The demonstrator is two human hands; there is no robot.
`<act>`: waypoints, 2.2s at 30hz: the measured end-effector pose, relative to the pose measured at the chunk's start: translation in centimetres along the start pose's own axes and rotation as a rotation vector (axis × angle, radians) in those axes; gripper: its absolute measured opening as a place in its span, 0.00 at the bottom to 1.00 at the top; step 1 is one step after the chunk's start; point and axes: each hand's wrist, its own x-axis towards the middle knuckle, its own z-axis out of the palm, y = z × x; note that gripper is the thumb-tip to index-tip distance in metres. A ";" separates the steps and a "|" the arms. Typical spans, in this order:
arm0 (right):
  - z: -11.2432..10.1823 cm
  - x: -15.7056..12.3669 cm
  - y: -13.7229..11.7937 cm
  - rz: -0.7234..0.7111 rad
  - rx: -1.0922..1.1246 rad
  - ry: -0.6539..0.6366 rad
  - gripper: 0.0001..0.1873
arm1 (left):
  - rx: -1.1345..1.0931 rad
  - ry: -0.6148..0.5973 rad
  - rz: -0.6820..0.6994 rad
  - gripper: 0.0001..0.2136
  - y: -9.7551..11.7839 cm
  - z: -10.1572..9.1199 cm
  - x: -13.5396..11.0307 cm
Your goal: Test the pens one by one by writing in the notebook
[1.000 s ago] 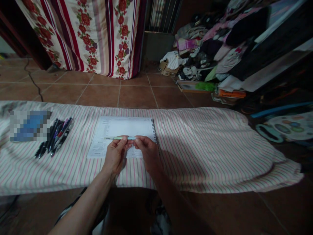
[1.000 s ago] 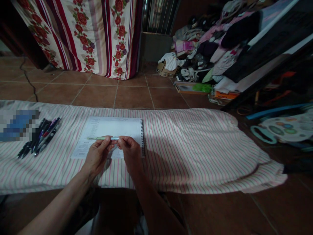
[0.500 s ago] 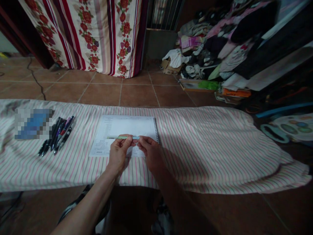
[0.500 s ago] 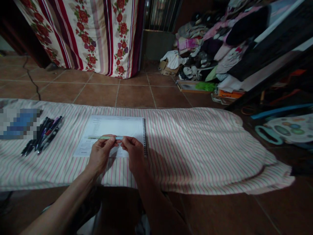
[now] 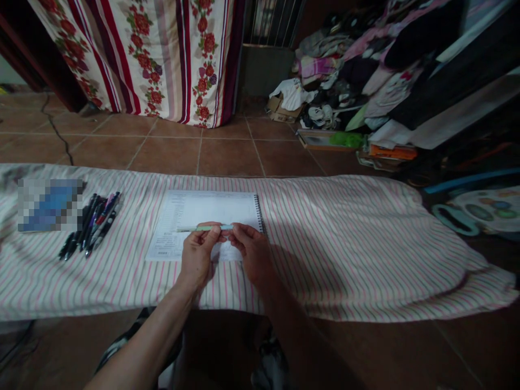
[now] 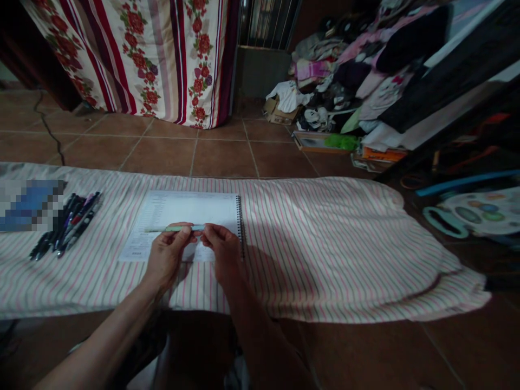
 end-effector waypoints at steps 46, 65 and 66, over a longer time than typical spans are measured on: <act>1.1 -0.7 0.0 -0.118 -0.088 -0.081 0.24 | 0.523 -0.011 0.364 0.07 1.1 -1.0 0.0; -0.9 0.4 -0.5 -0.441 -0.371 0.003 0.19 | 0.674 -0.375 0.511 0.20 2.3 0.4 -1.7; -1.0 0.6 -0.7 -0.441 -0.346 0.020 0.19 | 0.637 -0.378 0.481 0.19 2.5 0.3 -2.0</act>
